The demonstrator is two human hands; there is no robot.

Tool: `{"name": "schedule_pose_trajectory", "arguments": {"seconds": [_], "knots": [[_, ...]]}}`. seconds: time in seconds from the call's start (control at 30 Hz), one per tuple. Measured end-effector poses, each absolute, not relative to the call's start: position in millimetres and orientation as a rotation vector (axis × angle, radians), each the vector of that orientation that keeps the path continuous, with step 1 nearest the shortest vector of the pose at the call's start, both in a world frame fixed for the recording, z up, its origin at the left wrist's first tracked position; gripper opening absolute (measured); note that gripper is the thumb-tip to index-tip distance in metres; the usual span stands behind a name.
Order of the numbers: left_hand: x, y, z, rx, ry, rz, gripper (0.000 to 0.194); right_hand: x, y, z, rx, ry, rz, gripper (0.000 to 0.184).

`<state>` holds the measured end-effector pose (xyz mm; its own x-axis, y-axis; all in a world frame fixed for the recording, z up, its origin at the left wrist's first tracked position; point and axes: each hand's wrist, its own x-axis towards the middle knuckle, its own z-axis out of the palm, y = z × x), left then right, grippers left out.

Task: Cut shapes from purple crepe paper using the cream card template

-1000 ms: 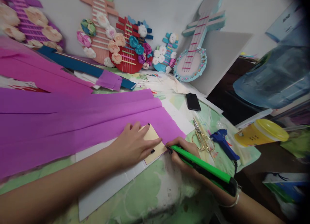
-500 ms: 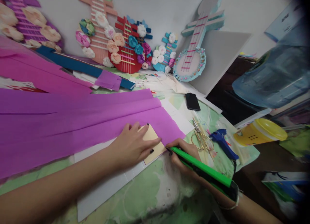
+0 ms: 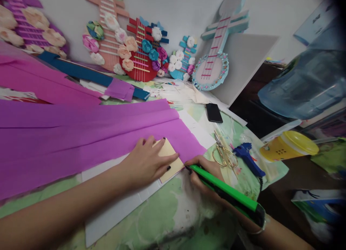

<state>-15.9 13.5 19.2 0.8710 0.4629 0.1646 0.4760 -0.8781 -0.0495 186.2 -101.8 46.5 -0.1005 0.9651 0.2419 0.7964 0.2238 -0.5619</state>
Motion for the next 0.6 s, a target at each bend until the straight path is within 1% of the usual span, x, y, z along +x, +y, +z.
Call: {"name": "schedule_pose_trajectory", "arguments": {"seconds": [0.1,0.23,0.6], "knots": [[-16.3,13.5,18.1,-2.966,-0.753,-0.236,0.041,188.2,-102.6,41.7,-1.59,-1.944,0.396,0.023],[-16.6,14.1,16.5,-2.969,-0.745,-0.249,0.041,187.2,-102.6,38.7,-1.554,-1.891,0.297,0.022],[-16.3,11.7,19.5,-2.97,-0.758,-0.258,0.04,182.8,-106.9,52.5,-1.636,-1.941,0.311,0.025]]}}
